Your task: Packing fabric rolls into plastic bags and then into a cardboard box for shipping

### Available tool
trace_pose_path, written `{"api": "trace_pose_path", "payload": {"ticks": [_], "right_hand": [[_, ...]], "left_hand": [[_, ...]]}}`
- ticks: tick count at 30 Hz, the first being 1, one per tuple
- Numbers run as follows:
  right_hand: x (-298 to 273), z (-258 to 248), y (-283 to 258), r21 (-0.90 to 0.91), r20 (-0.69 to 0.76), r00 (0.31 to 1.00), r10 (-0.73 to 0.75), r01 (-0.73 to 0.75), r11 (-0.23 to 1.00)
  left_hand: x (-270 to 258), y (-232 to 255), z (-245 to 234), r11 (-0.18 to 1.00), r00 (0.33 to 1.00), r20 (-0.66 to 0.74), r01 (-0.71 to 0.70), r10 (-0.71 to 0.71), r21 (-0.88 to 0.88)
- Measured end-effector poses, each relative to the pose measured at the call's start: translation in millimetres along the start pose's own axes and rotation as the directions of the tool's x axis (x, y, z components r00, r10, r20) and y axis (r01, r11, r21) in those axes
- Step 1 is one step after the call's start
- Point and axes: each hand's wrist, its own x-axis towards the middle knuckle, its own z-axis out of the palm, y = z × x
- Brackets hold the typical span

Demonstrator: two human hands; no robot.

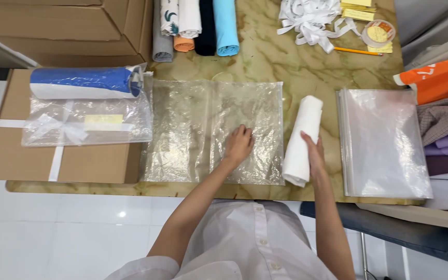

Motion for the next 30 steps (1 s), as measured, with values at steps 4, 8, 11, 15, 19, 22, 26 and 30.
{"api": "trace_pose_path", "payload": {"ticks": [4, 8, 11, 15, 19, 22, 26, 30], "right_hand": [[34.3, -14.0, 38.0, -0.016, -0.027, 0.999, 0.026, -0.026, 1.000], [34.3, -20.7, 43.9, 0.085, 0.002, 1.000, 0.000, 0.000, 0.996], [49.0, -27.4, 52.8, 0.132, 0.023, 1.000, -0.005, 0.002, 0.991], [42.8, -28.7, 48.5, 0.141, 0.034, 0.999, -0.012, 0.007, 0.990], [40.8, -28.5, 45.3, 0.143, 0.027, 1.000, -0.013, 0.009, 0.990], [27.8, -27.7, 32.5, 0.114, 0.041, 0.999, 0.032, -0.036, 0.993], [13.3, -21.8, 17.2, 0.114, 0.066, 0.997, 0.042, -0.050, 0.992], [-5.4, -18.7, -5.4, 0.052, 0.122, 0.991, 0.054, -0.061, 0.997]], "left_hand": [[31.2, 52.9, 24.7, 0.985, 0.993, 0.120, 0.040, -0.020, -0.168], [44.1, 98.7, 13.8, 0.984, 0.953, 0.255, 0.177, -0.162, -0.034], [51.1, 111.2, 11.8, 0.969, 0.919, 0.309, 0.243, -0.244, 0.041], [53.8, 109.0, 6.4, 0.939, 0.877, 0.365, 0.343, -0.312, -0.022], [50.0, 92.1, 15.5, 0.919, 0.887, 0.354, 0.366, -0.298, -0.144], [46.6, 69.2, 37.9, 0.879, 0.913, 0.301, 0.366, -0.275, -0.307], [37.7, 55.6, 52.5, 0.840, 0.948, 0.255, 0.293, -0.192, -0.456], [23.5, 55.7, 47.7, 0.808, 0.966, 0.227, 0.231, -0.124, -0.542]]}}
